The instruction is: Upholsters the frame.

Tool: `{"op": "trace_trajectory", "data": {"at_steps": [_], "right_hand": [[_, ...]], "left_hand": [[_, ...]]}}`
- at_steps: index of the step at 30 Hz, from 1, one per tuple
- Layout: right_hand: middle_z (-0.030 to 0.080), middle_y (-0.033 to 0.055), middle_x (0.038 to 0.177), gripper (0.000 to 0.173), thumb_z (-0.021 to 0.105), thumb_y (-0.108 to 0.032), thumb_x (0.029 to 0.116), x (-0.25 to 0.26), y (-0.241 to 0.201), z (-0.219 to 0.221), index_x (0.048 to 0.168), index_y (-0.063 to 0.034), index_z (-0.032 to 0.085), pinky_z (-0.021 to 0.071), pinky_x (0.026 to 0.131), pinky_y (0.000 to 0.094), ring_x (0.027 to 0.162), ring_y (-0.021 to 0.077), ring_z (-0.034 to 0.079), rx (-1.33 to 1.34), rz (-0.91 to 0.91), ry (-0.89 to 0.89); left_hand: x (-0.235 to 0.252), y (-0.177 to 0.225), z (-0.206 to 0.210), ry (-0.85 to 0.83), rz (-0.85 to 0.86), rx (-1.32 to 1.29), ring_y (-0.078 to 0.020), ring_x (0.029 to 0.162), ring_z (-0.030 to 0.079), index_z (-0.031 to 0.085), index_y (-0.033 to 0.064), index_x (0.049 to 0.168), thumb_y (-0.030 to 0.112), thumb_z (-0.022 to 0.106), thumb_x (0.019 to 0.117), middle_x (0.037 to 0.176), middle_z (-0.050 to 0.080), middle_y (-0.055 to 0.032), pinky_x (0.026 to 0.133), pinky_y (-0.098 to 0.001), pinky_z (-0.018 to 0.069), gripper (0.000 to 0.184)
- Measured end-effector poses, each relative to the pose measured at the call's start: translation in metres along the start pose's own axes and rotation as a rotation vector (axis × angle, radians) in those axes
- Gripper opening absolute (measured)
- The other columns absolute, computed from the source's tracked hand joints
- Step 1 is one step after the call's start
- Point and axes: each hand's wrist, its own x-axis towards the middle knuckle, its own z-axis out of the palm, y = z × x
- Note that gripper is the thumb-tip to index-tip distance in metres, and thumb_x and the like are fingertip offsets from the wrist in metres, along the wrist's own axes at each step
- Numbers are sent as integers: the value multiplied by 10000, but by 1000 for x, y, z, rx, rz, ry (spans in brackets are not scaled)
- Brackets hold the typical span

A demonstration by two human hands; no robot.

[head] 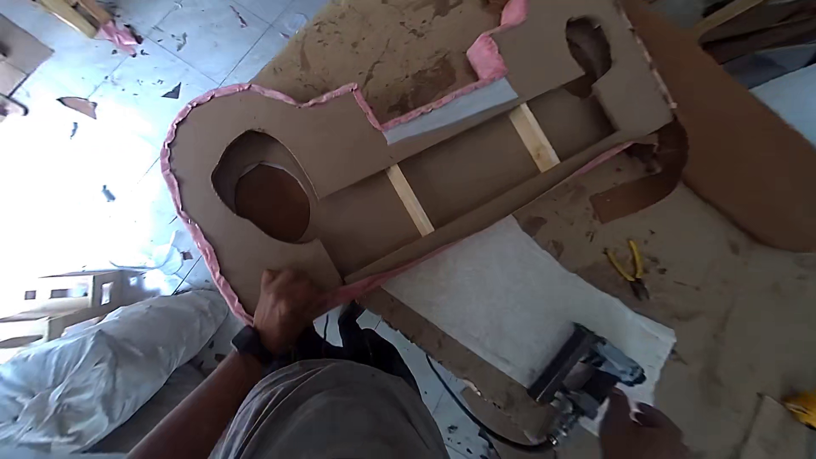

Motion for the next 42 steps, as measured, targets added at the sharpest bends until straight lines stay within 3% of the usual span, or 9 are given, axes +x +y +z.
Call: {"op": "trace_trajectory", "data": {"at_steps": [3, 9, 12, 14, 18, 21, 24, 32, 42], "right_hand": [[633, 292, 1215, 794, 664, -542, 942, 18, 54, 15, 1426, 54, 464, 562, 884, 546, 1018, 366, 666, 130, 170, -111], [683, 195, 1073, 562, 770, -328, 894, 38, 65, 44, 1292, 27, 590, 578, 822, 489, 904, 264, 679, 307, 147, -169], [644, 155, 998, 628, 748, -98, 880, 2, 15, 9, 1382, 31, 392, 654, 666, 448, 746, 256, 710, 655, 96, -232], [702, 98, 805, 468, 647, -44, 923, -44, -39, -19, 1334, 50, 442, 641, 604, 413, 629, 225, 710, 721, -90, -313], [724, 70, 981, 616, 651, -271, 999, -154, -165, -37, 1523, -76, 393, 624, 612, 405, 680, 207, 691, 694, -362, -659], [756, -5, 970, 353, 703, -396, 969, -230, -235, 0, 1204, -134, 671, 645, 628, 379, 717, 147, 718, 546, -515, -791], [717, -93, 863, 289, 618, -444, 997, -264, -284, 31, 1104, -190, 705, 628, 631, 318, 686, 46, 683, 280, -628, -754], [648, -49, 768, 323, 572, -476, 995, -282, -321, 52, 1102, -184, 660, 581, 638, 367, 679, 92, 648, -82, -703, -607], [674, -46, 822, 366, 555, -503, 999, -323, -328, 45, 1099, -173, 679, 587, 696, 340, 735, 78, 663, -114, -684, -666]], "left_hand": [[5, -2, -2, -9, -62, 72, -181, 838, 585, 632, 209, 715, 524, 658, 947, 788, 629, 51, 800, -447, 435, 392], [11, -9, -6, -75, 19, 134, -175, 805, 557, 616, 199, 722, 539, 651, 954, 759, 592, 48, 750, -412, 416, 413], [15, -11, -7, -83, 37, 128, -174, 798, 557, 595, 202, 714, 552, 650, 949, 747, 580, 48, 743, -411, 410, 425], [15, -12, -8, -88, 43, 123, -174, 791, 554, 581, 204, 708, 571, 641, 947, 734, 570, 49, 741, -415, 406, 442], [22, -16, -11, -80, 48, 124, -170, 787, 534, 574, 228, 698, 640, 638, 914, 722, 543, 62, 791, -433, 389, 470], [21, -20, -11, -102, 60, 105, -172, 809, 533, 592, 240, 702, 663, 618, 913, 740, 546, 66, 795, -435, 388, 473], [25, -21, -10, -112, 58, 104, -176, 827, 547, 612, 240, 710, 690, 572, 925, 767, 569, 62, 799, -442, 399, 500], [22, -27, -12, -164, 56, 37, -192, 885, 563, 653, 221, 774, 651, 546, 954, 810, 590, 43, 827, -442, 406, 478], [26, -27, -17, -196, 57, 28, -183, 888, 563, 676, 227, 817, 632, 546, 955, 826, 597, 48, 814, -434, 400, 447]]}}
